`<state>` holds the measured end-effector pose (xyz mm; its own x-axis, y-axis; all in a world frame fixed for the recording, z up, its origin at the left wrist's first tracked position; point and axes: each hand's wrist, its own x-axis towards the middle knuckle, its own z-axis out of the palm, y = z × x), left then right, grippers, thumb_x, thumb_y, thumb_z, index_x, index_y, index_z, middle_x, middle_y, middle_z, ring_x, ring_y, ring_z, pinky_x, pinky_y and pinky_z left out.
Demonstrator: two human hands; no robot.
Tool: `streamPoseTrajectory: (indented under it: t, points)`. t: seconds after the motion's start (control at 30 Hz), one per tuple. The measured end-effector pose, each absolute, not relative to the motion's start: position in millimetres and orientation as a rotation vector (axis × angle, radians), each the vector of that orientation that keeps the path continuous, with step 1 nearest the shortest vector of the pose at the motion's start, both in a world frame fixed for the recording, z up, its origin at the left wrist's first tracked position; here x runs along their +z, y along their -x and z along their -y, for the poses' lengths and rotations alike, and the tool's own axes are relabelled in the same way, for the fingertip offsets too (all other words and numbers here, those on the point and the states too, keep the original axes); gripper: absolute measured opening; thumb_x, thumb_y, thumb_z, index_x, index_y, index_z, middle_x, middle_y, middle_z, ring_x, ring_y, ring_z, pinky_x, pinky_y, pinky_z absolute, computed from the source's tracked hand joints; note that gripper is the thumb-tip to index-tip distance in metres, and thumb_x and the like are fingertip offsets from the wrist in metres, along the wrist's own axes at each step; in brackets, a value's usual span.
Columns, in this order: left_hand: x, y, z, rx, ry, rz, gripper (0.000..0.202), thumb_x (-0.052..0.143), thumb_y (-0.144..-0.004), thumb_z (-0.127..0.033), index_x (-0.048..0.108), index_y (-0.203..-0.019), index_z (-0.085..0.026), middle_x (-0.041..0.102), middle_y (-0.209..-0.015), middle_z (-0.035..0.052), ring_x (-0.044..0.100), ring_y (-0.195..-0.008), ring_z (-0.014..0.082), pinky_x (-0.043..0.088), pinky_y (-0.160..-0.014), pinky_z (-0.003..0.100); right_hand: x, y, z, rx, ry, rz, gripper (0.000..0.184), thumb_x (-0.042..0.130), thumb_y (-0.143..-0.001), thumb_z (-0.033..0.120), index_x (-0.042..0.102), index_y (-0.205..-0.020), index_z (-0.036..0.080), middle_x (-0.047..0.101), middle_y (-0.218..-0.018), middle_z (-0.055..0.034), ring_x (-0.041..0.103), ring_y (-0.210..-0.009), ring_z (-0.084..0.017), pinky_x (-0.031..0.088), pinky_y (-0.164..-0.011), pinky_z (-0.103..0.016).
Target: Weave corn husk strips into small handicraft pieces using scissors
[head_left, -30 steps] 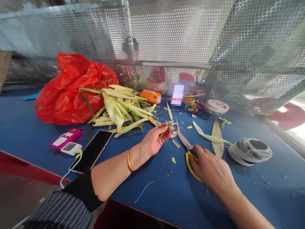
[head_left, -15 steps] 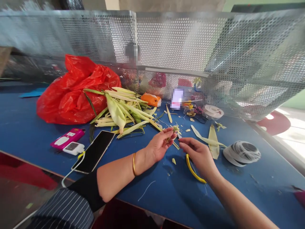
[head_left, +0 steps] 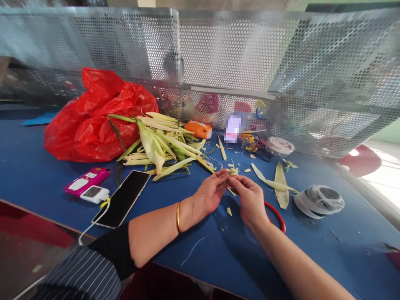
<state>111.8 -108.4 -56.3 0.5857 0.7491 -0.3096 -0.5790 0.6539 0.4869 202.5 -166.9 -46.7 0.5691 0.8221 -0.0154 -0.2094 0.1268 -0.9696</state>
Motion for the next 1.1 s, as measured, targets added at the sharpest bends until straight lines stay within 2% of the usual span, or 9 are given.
streamPoseTrajectory:
  t: [0.1,0.27,0.37,0.53,0.6,0.77,0.93,1.0,1.1]
  points:
    - [-58,-111,110,0.736,-0.379,-0.534,0.015,0.071,-0.076,-0.005,0.064,-0.086,-0.013,0.068,-0.081,0.0025,0.066,-0.074,0.011,0.051,-0.077,0.024,-48,-204,167,0.738,1.183,0.613,0.026,0.083,-0.059,0.036,0.065,-0.069,0.02,0.062,-0.068,0.002,0.053,-0.064,-0.012,0.044,-0.065,-0.027]
    - [-56,-110,110,0.677,-0.418,-0.578,0.011,0.068,-0.079,-0.006,0.067,-0.089,-0.013,0.07,-0.081,0.0032,0.064,-0.068,0.0091,0.05,-0.07,0.022,-49,-207,167,0.787,1.172,0.504,0.038,0.087,-0.05,0.03,0.065,-0.079,0.021,0.063,-0.07,0.004,0.054,-0.064,-0.012,0.044,-0.064,-0.026]
    - [-52,-109,111,0.622,-0.492,-0.601,0.01,0.07,-0.077,-0.011,0.069,-0.088,-0.013,0.07,-0.08,0.0034,0.064,-0.068,0.0093,0.05,-0.072,0.023,-48,-212,167,0.914,1.112,0.541,0.031,0.086,-0.053,0.03,0.067,-0.075,0.02,0.065,-0.073,0.0028,0.055,-0.065,-0.012,0.044,-0.066,-0.027]
    - [-42,-104,109,0.746,-0.79,-0.739,0.024,0.074,-0.074,-0.038,0.073,-0.083,-0.015,0.071,-0.087,0.0067,0.065,-0.084,0.0168,0.047,-0.074,0.028,-45,-225,168,0.976,1.162,0.566,0.026,0.085,-0.058,0.034,0.069,-0.072,0.019,0.066,-0.072,0.0016,0.054,-0.065,-0.011,0.041,-0.065,-0.026]
    - [-37,-102,106,0.815,-0.931,-0.787,0.031,0.074,-0.072,-0.046,0.074,-0.081,-0.016,0.071,-0.085,0.0059,0.063,-0.084,0.0167,0.044,-0.072,0.028,-44,-227,168,1.005,1.206,0.624,0.027,0.084,-0.059,0.037,0.069,-0.07,0.018,0.067,-0.07,0.0004,0.054,-0.063,-0.011,0.041,-0.065,-0.026]
    - [-35,-101,99,0.8,-1.121,-0.777,0.026,0.082,-0.059,-0.036,0.074,-0.072,-0.015,0.068,-0.072,0.0031,0.055,-0.069,0.0129,0.04,-0.071,0.029,-44,-226,170,1.133,1.255,0.753,0.031,0.084,-0.061,0.041,0.07,-0.071,0.016,0.066,-0.066,-0.001,0.053,-0.058,-0.011,0.042,-0.059,-0.024]
    - [-38,-101,93,0.797,-1.022,-0.785,0.024,0.082,-0.06,-0.035,0.072,-0.068,-0.015,0.063,-0.066,0.0008,0.05,-0.064,0.0103,0.036,-0.067,0.028,-42,-223,173,1.453,1.215,0.66,0.036,0.082,-0.066,0.046,0.073,-0.082,0.016,0.072,-0.079,-0.0065,0.065,-0.067,-0.015,0.053,-0.062,-0.025]
    - [-37,-100,92,0.817,-1.004,-0.784,0.023,0.082,-0.061,-0.034,0.071,-0.067,-0.015,0.061,-0.065,0.0001,0.049,-0.064,0.0097,0.036,-0.066,0.027,-41,-221,175,1.53,1.211,0.631,0.037,0.078,-0.069,0.05,0.073,-0.08,0.015,0.072,-0.075,-0.0079,0.066,-0.064,-0.016,0.054,-0.058,-0.026]
    - [-36,-100,93,0.843,-0.996,-0.784,0.022,0.082,-0.062,-0.033,0.07,-0.065,-0.015,0.06,-0.063,0.0003,0.049,-0.063,0.0102,0.038,-0.066,0.027,-43,-218,176,1.466,1.196,0.642,0.034,0.082,-0.063,0.046,0.072,-0.076,0.016,0.069,-0.068,-0.0046,0.064,-0.058,-0.014,0.052,-0.053,-0.024]
